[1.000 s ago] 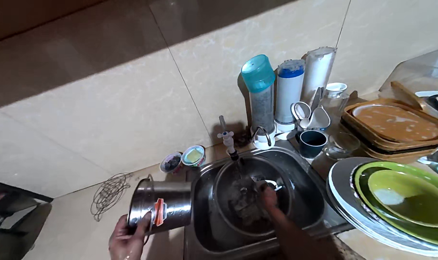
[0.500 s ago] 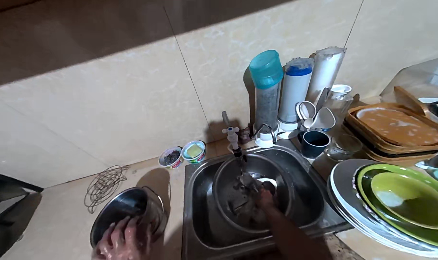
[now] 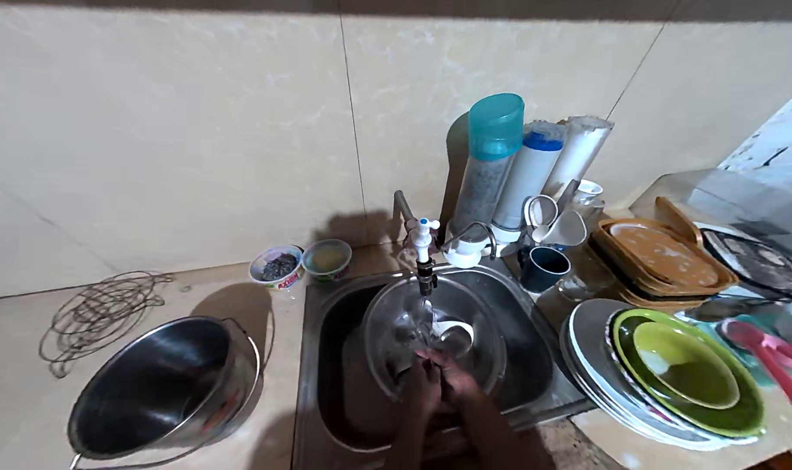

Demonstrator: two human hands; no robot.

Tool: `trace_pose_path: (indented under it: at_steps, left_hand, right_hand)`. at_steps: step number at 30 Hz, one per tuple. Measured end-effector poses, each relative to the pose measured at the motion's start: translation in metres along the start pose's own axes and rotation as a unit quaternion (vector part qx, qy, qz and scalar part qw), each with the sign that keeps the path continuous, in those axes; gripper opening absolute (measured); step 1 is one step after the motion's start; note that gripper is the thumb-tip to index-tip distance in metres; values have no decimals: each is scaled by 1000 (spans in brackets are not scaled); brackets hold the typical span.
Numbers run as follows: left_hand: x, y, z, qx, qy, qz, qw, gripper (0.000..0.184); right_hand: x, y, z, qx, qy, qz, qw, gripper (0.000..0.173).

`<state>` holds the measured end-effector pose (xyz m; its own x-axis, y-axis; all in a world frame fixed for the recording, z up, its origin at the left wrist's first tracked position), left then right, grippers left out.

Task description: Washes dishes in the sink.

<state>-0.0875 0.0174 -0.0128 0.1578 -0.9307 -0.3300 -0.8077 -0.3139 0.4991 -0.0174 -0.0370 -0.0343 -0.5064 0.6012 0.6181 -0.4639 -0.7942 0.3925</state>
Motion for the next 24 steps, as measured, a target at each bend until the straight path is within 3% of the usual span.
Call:
trace_pose_path:
  at_steps: [4, 8, 12, 15, 17, 20, 24]
  left_hand:
    - [-10, 0, 4, 29, 6, 4, 1000, 49]
    - [-16, 8, 6, 58, 31, 11, 998, 36]
    - [-17, 21, 4, 53, 62, 43, 996, 33]
    - [-23, 24, 1, 47, 35, 44, 997, 32]
    - [-26, 22, 2, 48, 5, 52, 998, 33]
    - [-24, 19, 2, 57, 17, 57, 997, 31]
    - [-27, 20, 2, 57, 9, 77, 995, 28]
  right_hand:
    - [10, -1, 4, -18, -22, 7, 1000, 25]
    - [9, -9, 6, -13, -60, 13, 998, 31]
    - [-11, -35, 25, -98, -171, 32, 980, 32]
    - [-26, -46, 44, -172, -163, -53, 970, 23]
    - [-22, -45, 45, -160, -142, -44, 976, 19]
    - [-2, -37, 37, -99, -149, 42, 983, 18]
    - [-22, -48, 49, -151, -155, -12, 976, 23]
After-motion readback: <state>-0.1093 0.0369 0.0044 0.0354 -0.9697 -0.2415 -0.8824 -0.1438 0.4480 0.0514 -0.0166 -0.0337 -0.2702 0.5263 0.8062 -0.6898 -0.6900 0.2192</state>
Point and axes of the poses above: each hand's wrist, its own y-axis away from the middle knuckle, its own x-axis out of the palm, z = x × y, the point moved 1 cm from there along -y, towards the middle knuckle, and after that the axes turned 15 degrees about z, right-handed, at the moved point
